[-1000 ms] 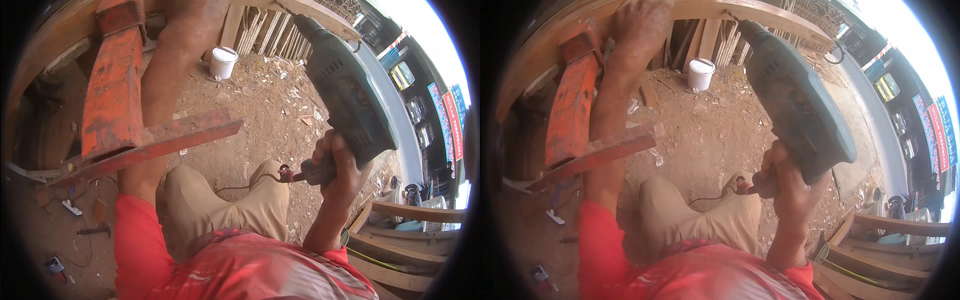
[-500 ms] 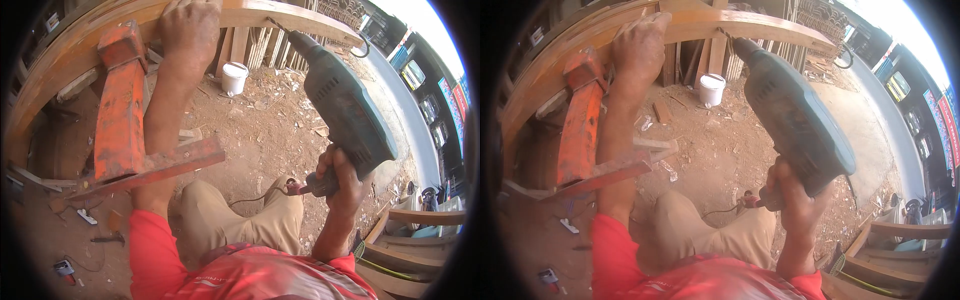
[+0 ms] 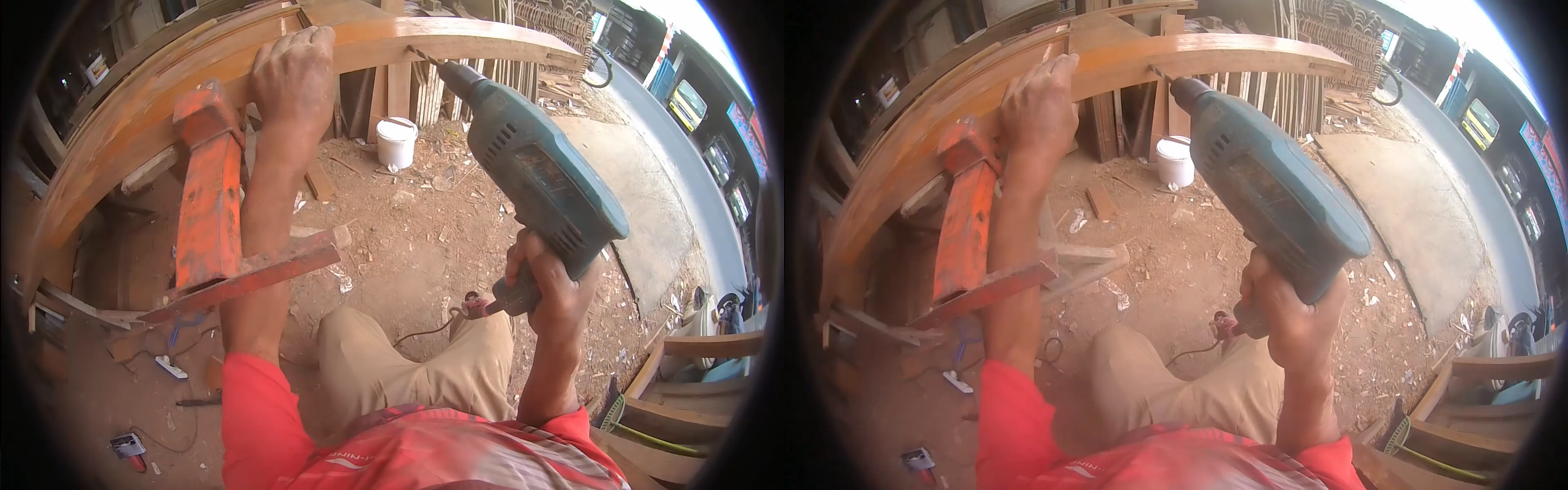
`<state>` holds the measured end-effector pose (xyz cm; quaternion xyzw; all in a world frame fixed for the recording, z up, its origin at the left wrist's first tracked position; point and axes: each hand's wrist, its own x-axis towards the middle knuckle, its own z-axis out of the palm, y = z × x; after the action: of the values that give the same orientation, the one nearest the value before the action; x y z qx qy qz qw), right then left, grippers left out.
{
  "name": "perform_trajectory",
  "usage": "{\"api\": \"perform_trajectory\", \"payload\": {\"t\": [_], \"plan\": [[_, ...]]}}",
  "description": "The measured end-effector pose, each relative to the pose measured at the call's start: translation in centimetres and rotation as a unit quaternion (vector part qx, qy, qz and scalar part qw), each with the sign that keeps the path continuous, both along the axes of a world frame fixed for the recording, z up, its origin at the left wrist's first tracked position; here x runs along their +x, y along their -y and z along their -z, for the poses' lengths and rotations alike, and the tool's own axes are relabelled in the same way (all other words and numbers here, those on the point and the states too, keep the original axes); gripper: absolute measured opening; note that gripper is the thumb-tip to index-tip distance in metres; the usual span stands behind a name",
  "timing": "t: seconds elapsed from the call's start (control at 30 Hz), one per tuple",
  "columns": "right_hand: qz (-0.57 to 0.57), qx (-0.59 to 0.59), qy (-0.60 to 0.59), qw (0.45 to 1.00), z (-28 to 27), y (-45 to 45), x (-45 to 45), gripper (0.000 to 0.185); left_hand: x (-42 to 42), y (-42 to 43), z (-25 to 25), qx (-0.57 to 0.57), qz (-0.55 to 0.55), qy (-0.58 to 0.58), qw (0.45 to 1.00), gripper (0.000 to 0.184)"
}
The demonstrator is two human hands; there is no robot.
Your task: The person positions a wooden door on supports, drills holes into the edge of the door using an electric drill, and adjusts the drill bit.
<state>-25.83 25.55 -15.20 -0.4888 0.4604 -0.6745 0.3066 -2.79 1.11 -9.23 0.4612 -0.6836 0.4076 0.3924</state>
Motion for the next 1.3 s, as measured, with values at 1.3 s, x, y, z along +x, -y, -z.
{"api": "perform_trajectory", "payload": {"t": [1.3], "plan": [[0.011,-0.024,-0.046,0.999,3.6,1.3,-0.5,0.017,4.6,6.0,-8.4,0.444,0.045,0.139,0.884,0.055]]}}
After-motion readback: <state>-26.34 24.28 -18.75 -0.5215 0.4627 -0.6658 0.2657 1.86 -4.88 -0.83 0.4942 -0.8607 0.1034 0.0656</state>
